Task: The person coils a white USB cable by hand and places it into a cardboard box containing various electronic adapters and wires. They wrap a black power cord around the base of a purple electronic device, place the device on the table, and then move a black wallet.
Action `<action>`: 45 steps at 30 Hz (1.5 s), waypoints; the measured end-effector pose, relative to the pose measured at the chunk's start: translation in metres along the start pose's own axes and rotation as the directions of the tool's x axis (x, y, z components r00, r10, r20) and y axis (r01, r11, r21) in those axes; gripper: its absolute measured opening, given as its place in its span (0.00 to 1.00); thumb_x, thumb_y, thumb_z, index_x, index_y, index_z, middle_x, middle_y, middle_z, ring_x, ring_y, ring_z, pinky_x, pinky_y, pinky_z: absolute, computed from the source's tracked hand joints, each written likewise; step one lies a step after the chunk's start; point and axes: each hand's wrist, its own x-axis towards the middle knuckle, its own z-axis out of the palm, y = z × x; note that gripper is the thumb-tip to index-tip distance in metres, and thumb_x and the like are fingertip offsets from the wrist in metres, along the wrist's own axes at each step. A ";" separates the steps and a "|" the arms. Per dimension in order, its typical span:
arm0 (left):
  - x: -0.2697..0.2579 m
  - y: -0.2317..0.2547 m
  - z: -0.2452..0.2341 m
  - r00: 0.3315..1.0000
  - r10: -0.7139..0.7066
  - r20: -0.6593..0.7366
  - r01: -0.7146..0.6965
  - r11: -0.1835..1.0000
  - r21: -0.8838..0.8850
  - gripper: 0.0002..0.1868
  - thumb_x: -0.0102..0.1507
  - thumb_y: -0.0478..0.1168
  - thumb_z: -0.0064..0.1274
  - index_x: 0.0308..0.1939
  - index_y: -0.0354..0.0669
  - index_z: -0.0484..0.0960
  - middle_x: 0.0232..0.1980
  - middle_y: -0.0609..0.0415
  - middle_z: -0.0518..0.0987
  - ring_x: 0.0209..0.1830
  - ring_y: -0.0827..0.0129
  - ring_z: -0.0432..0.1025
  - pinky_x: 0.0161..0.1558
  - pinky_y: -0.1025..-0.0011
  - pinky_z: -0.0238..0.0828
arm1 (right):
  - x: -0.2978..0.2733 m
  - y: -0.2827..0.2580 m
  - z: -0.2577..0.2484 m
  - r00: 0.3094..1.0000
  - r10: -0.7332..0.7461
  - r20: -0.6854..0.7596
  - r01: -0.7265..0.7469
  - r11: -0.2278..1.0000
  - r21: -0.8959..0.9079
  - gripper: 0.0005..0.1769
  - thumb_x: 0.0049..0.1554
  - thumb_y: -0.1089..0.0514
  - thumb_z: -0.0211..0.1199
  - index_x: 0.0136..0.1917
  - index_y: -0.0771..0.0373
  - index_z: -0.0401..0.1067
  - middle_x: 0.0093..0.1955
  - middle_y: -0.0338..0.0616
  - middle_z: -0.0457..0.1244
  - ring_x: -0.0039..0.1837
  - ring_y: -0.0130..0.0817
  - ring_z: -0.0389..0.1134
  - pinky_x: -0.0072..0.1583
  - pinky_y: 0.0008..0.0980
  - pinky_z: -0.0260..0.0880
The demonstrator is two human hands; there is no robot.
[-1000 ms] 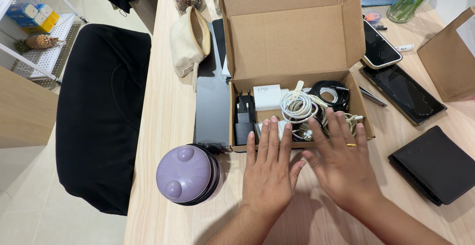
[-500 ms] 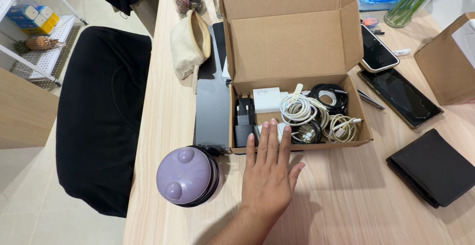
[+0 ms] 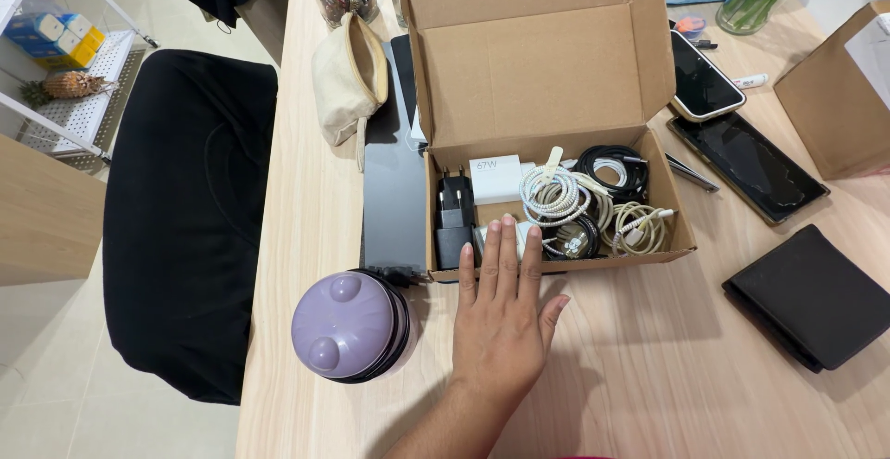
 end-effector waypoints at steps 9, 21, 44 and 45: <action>0.007 0.003 -0.008 0.997 -0.036 -0.064 0.034 0.999 -0.039 0.31 0.59 0.52 0.36 0.62 0.41 0.52 0.65 0.38 0.48 0.67 0.53 0.40 0.62 0.56 0.31 | 0.002 -0.024 0.001 0.991 -0.131 -0.033 0.130 0.991 -0.038 0.28 0.52 0.48 0.43 0.63 0.61 0.54 0.64 0.61 0.46 0.66 0.53 0.43 0.62 0.45 0.41; 0.032 -0.010 -0.020 0.988 -0.091 -0.124 0.080 0.993 -0.091 0.31 0.60 0.48 0.38 0.61 0.33 0.53 0.62 0.29 0.50 0.65 0.44 0.42 0.61 0.53 0.33 | -0.059 0.094 0.030 0.988 0.052 -0.144 -0.103 0.919 -0.381 0.34 0.50 0.42 0.48 0.61 0.68 0.56 0.61 0.63 0.51 0.64 0.54 0.49 0.62 0.46 0.46; 0.169 0.132 0.078 0.857 -0.019 0.516 0.238 0.901 -0.362 0.17 0.50 0.31 0.41 0.44 0.32 0.64 0.42 0.32 0.67 0.41 0.44 0.66 0.44 0.59 0.63 | -0.064 0.165 -0.026 0.322 0.678 0.661 -0.697 -0.302 0.650 0.24 0.48 0.54 0.53 0.54 0.71 0.60 0.50 0.51 0.61 0.48 0.37 0.64 0.54 0.35 0.63; 0.174 0.134 0.079 0.825 -0.106 0.556 0.333 0.885 -0.326 0.18 0.51 0.32 0.41 0.45 0.33 0.63 0.43 0.32 0.66 0.43 0.43 0.65 0.45 0.58 0.62 | -0.054 0.170 -0.025 0.405 0.650 0.643 -0.657 -0.283 0.699 0.23 0.48 0.55 0.52 0.55 0.69 0.59 0.52 0.49 0.61 0.50 0.36 0.64 0.55 0.35 0.62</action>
